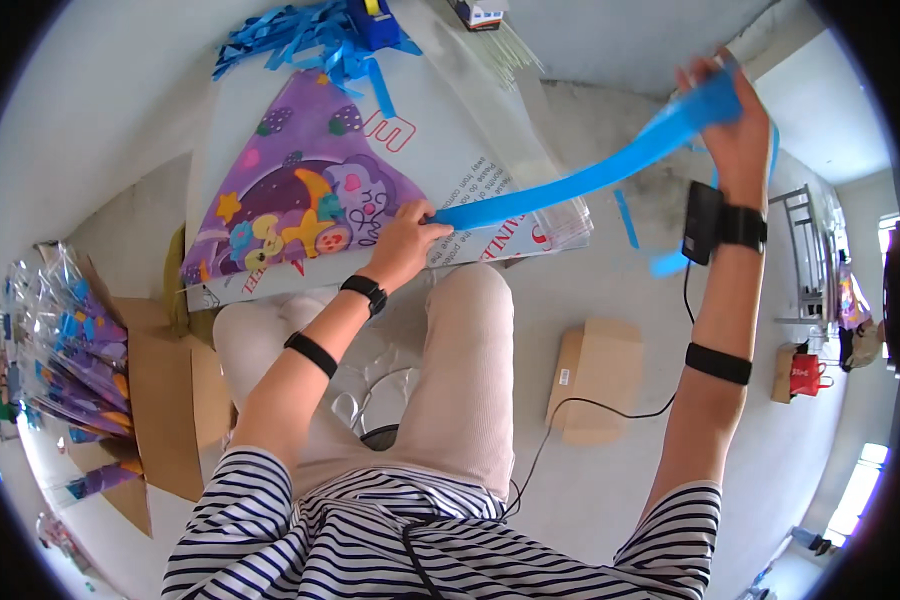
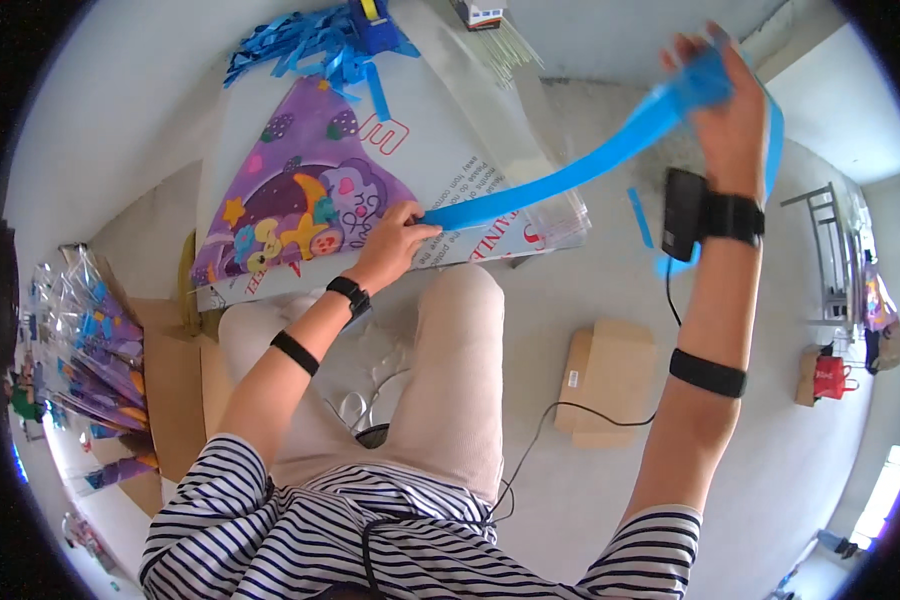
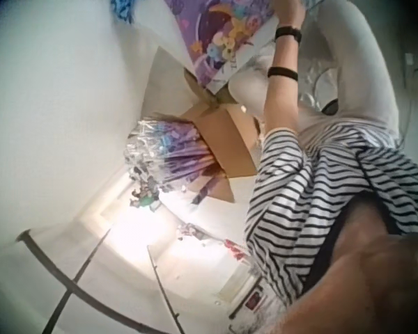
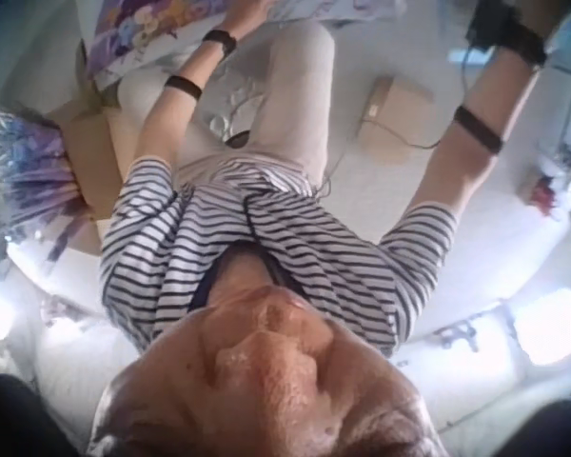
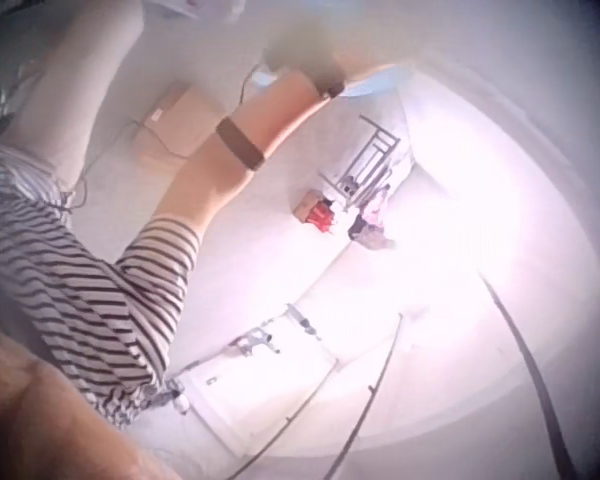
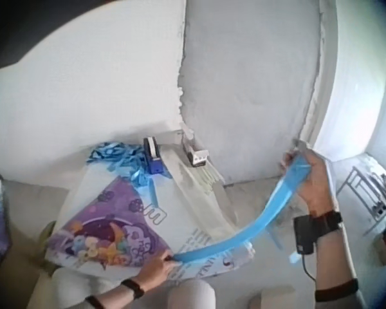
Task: Assemble decorative plastic flower sleeves by folding and applying adhesive tape.
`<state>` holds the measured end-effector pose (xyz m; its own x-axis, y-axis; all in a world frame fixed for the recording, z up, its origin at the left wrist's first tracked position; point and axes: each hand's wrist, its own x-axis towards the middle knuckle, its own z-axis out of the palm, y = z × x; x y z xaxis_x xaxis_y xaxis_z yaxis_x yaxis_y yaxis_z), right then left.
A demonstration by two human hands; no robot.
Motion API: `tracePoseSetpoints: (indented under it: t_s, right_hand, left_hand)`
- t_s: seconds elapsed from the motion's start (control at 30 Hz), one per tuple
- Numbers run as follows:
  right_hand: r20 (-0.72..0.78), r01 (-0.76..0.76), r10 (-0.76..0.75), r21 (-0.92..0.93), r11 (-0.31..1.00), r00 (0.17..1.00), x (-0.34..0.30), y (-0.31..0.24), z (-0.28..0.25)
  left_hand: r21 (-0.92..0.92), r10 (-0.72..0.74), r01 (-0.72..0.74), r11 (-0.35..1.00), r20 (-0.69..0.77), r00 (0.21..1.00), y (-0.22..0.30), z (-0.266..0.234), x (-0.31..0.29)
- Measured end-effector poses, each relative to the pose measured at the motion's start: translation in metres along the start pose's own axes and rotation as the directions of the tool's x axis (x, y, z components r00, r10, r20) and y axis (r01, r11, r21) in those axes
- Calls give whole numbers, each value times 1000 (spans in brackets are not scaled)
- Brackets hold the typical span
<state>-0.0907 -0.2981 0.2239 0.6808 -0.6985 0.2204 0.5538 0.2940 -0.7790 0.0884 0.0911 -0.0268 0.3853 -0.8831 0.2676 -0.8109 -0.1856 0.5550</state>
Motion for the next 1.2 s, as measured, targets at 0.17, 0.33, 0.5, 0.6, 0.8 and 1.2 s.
tracePoseSetpoints:
  t_s: [0.17, 0.33, 0.5, 0.6, 0.8, 1.2]
  right_hand:
    - [714, 567, -131, -416, 712, 688, -7, 113, 202]
    - [606, 503, 261, -782, 368, 751, -77, 258, 384]
    - [673, 710, 489, -690, 142, 555, -193, 332, 454]
    - [779, 738, 316, -621, 265, 542, -250, 337, 441]
    - [714, 617, 130, -669, 414, 688, -256, 325, 288]
    - [-359, -414, 213, -839, 353, 909, -174, 333, 82]
  left_hand:
    - [-245, -56, 49, 968, -22, 998, 17, -44, 9]
    - [-806, -306, 53, 589, -161, 938, 8, -117, -26]
    - [-726, -78, -364, 583, -496, 865, -51, -167, -78]
    - [-903, -431, -327, 280, -422, 798, -70, -184, -124]
    - [-949, -834, -304, 79, -230, 501, -113, -210, -164]
    - [-961, -871, -274, 39, -167, 462, -132, -218, -172]
